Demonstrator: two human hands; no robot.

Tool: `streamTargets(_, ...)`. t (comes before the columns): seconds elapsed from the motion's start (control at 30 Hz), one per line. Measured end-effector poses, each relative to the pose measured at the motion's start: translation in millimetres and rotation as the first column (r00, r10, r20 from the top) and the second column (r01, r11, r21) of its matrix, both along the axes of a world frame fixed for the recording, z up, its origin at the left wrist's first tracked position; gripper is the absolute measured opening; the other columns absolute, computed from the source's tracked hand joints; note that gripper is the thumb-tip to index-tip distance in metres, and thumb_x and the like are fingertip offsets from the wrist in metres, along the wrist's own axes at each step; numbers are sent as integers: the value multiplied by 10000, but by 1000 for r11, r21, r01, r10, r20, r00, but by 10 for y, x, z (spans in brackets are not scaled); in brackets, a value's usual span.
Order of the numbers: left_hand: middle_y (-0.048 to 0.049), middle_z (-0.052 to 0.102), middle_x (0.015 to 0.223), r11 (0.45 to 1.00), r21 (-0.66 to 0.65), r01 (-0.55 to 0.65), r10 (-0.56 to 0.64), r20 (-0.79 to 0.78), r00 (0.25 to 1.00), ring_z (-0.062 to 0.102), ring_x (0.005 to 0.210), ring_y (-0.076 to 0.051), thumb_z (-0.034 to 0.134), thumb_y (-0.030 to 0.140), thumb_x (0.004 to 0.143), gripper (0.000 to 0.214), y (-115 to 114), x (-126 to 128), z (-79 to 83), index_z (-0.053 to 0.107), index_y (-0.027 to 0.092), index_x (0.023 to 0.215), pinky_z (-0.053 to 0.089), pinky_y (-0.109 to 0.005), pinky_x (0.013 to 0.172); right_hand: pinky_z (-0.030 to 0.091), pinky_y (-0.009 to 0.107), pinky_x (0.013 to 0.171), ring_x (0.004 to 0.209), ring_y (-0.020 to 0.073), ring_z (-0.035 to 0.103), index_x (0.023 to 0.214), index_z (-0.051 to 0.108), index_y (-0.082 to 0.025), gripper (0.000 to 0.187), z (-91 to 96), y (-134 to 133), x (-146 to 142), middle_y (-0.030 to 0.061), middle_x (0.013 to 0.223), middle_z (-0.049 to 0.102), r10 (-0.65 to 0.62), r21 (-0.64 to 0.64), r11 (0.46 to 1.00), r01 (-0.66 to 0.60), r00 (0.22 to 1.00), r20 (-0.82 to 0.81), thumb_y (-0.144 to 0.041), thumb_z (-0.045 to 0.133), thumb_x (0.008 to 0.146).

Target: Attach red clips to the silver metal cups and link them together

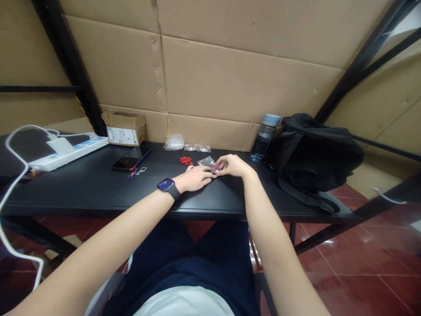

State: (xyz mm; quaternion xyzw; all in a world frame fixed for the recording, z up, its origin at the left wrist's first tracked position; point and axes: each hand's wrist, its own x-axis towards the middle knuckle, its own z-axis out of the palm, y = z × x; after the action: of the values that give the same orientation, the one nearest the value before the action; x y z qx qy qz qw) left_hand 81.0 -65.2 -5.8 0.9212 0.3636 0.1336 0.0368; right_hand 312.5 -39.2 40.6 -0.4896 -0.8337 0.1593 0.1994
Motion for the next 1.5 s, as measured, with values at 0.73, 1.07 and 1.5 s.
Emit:
streamTargets(0.73,-5,380,1630,1000,-12,-5,5,25,1000,352,1473,-309,434,408,1020,379,53,-12,-49,610,419,1355,268,-616,1124,438,326,832,1002,242,569,953,733,-225,162,-338,292,-301,77,1030,627,-142,314,937,152,988,-52,-223,783,799)
streamTargets(1.07,-30,668,1196,977,164,-139,98,235,967,578,1180,-261,495,136,833,215,90,-173,135,682,233,788,337,-459,997,495,272,764,808,148,618,1110,715,-173,296,-255,341,-38,46,1011,725,-1,174,984,41,974,-227,-317,695,851)
streamTargets(1.5,-62,696,1233,950,179,-255,200,275,940,489,1283,-312,579,307,909,138,264,-121,131,708,258,902,267,-508,1062,455,265,796,818,154,592,739,759,-194,79,-287,302,-161,10,866,670,9,215,975,50,964,-267,-164,798,678)
